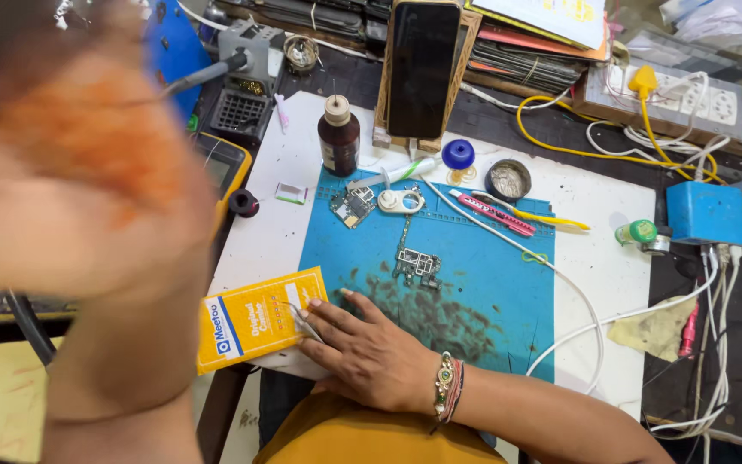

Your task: The person uses a heat gun and tweezers to work on a circuit board, then handles small electronic components and a bottle of liquid by hand.

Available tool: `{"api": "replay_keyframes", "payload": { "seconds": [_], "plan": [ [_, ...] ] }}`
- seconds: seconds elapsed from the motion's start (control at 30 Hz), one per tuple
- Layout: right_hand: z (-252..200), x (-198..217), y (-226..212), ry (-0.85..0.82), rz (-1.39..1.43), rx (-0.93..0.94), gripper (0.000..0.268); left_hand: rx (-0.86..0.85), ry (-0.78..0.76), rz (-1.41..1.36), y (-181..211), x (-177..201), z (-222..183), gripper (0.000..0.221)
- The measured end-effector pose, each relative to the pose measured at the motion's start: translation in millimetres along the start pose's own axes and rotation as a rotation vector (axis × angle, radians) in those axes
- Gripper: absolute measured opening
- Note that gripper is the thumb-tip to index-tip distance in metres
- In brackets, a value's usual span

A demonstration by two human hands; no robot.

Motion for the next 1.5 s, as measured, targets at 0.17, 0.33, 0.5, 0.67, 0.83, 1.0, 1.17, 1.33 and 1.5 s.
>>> {"api": "replay_keyframes", "payload": {
  "seconds": [0.17, 0.33, 0.5, 0.67, 0.83, 1.0, 1.17, 1.33, 1.5],
  "plan": [
    [2, -1, 4, -0.026, 0.014, -0.005, 0.058, -0.025, 0.246, 0.205, 48, 116, -26, 0.064],
    [1, 0, 5, -0.034, 0.046, -0.014, 0.059, 0.043, 0.6, 0.275, 31, 167, -57, 0.07],
    [3, 2, 5, -0.026, 0.053, -0.009, 0.06, 0.102, 0.535, 0.684, 1, 131, -75, 0.065],
    [3, 4, 4, -0.031, 0.078, -0.014, 0.057, 0.307, 0.702, 0.531, 2, 128, -96, 0.058],
    [2, 5, 6, -0.021, 0.075, -0.001, 0.057, 0.763, 0.729, -0.029, 27, 136, -124, 0.076],
    [-2, 5, 4, 0.042, 0.017, -0.021, 0.052, 0.796, 0.575, 0.149, 37, 126, -149, 0.067],
    [-7, 16, 10, 0.174, -0.092, -0.042, 0.037, 0.368, 0.023, 1.207, 26, 69, -150, 0.041],
    [-9, 50, 21, 0.345, 0.034, -0.15, 0.044, 0.321, -0.807, 1.633, 11, 18, -144, 0.057],
    [-16, 98, 36, 0.477, 0.244, -0.314, 0.057, 0.354, -0.852, 1.58, -8, 15, -161, 0.06]
  ]
}}
Point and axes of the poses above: each hand's wrist, its own z-axis towards the middle knuckle, its own x-axis out of the back of the hand, y = z × x, the point moved 3 cm from there along z, towards the middle knuckle, and after that the axes turned 3 degrees about y, right-handed, at the moved point
